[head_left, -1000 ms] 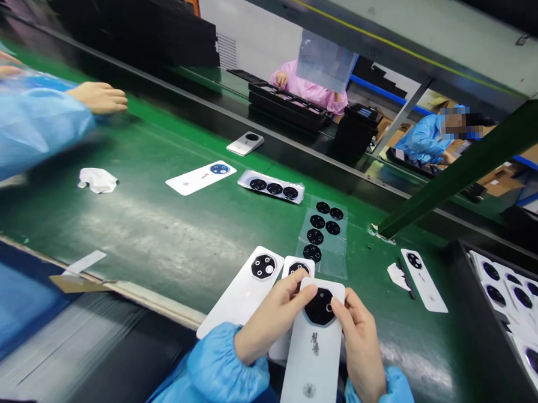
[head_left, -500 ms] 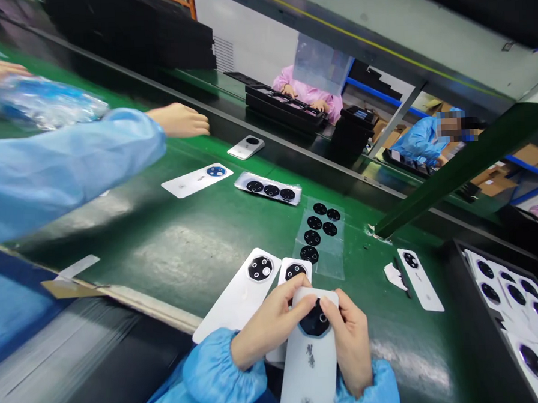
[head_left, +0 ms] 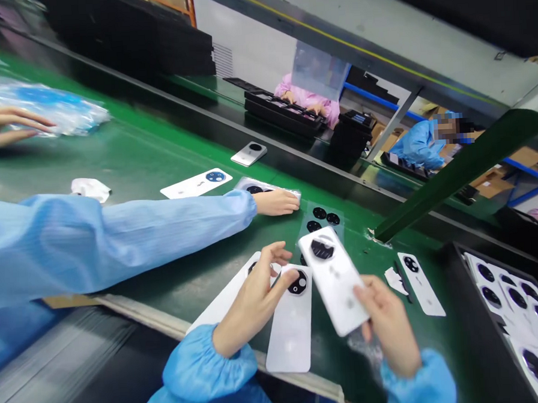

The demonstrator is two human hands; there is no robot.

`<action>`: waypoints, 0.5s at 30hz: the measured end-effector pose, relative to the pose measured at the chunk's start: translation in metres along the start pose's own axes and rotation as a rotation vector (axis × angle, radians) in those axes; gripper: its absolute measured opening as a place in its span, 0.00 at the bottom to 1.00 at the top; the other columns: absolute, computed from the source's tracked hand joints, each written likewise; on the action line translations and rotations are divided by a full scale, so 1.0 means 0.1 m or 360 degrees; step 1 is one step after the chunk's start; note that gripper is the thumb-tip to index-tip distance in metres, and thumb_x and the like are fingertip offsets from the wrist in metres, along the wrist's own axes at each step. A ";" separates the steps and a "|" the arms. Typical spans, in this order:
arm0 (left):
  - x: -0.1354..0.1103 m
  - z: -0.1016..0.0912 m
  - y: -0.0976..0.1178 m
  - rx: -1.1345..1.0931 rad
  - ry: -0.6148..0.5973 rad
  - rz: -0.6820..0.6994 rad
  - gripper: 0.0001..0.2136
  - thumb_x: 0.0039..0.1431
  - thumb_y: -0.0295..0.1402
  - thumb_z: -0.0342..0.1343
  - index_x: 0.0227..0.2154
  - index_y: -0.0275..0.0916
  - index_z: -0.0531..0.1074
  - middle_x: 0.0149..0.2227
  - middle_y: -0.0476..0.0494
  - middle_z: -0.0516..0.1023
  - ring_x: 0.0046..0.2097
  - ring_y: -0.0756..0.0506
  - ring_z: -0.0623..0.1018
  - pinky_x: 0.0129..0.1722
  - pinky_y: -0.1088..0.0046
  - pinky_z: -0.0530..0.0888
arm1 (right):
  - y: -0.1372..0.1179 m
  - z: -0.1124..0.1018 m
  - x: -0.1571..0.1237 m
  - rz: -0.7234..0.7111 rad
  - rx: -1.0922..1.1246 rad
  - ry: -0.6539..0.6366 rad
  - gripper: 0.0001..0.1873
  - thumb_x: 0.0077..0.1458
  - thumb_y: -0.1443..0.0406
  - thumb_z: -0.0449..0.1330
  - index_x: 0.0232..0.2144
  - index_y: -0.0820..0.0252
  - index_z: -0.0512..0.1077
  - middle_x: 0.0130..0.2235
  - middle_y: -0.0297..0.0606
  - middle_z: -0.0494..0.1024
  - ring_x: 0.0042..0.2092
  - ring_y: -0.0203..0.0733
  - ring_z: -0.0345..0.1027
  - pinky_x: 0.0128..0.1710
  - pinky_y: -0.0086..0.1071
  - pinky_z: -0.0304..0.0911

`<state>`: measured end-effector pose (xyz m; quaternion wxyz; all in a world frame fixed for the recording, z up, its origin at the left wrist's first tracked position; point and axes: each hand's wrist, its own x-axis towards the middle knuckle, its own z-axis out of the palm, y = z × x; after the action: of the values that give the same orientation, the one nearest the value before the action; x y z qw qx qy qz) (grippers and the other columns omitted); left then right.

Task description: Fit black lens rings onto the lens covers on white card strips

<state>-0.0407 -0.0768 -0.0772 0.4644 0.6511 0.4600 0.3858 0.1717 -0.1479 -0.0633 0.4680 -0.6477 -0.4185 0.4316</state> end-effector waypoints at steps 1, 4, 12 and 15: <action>0.01 -0.01 -0.05 0.0183 0.0005 0.0084 0.19 0.59 0.42 0.50 0.51 0.42 0.59 0.50 0.41 0.69 0.50 0.41 0.69 0.48 0.64 0.65 | -0.07 -0.11 0.20 -0.0099 0.0006 0.0206 0.18 0.48 0.53 0.63 0.34 0.62 0.69 0.20 0.28 0.70 0.12 0.25 0.49 0.10 0.22 0.40; 0.05 -0.01 -0.22 0.0706 -0.0136 0.0371 0.20 0.54 0.36 0.57 0.50 0.42 0.63 0.54 0.39 0.69 0.58 0.34 0.62 0.55 0.54 0.58 | -0.24 -0.38 0.97 -0.0176 0.0026 0.0456 0.15 0.52 0.59 0.61 0.40 0.61 0.67 0.20 0.25 0.68 0.14 0.26 0.51 0.11 0.22 0.43; 0.10 0.12 -0.31 0.0962 -0.0308 0.0437 0.30 0.44 0.27 0.64 0.52 0.40 0.63 0.52 0.34 0.71 0.60 0.28 0.59 0.58 0.43 0.47 | -0.28 -0.45 2.37 0.0008 -0.0099 0.0737 0.16 0.59 0.61 0.56 0.48 0.62 0.66 0.47 0.41 0.71 0.43 0.41 0.69 0.41 0.40 0.68; 0.08 0.09 -0.18 0.0786 -0.0390 0.0339 0.35 0.44 0.22 0.60 0.56 0.44 0.58 0.54 0.38 0.67 0.57 0.32 0.63 0.56 0.48 0.56 | -0.20 -0.41 2.42 -0.0025 -0.0150 0.0751 0.17 0.59 0.61 0.56 0.49 0.62 0.66 0.49 0.42 0.70 0.45 0.43 0.68 0.43 0.42 0.67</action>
<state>-0.0345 -0.0688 -0.0962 0.3009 0.8307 0.4096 0.2273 0.2750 0.0749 -0.0769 0.5254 -0.7485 -0.3223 0.2446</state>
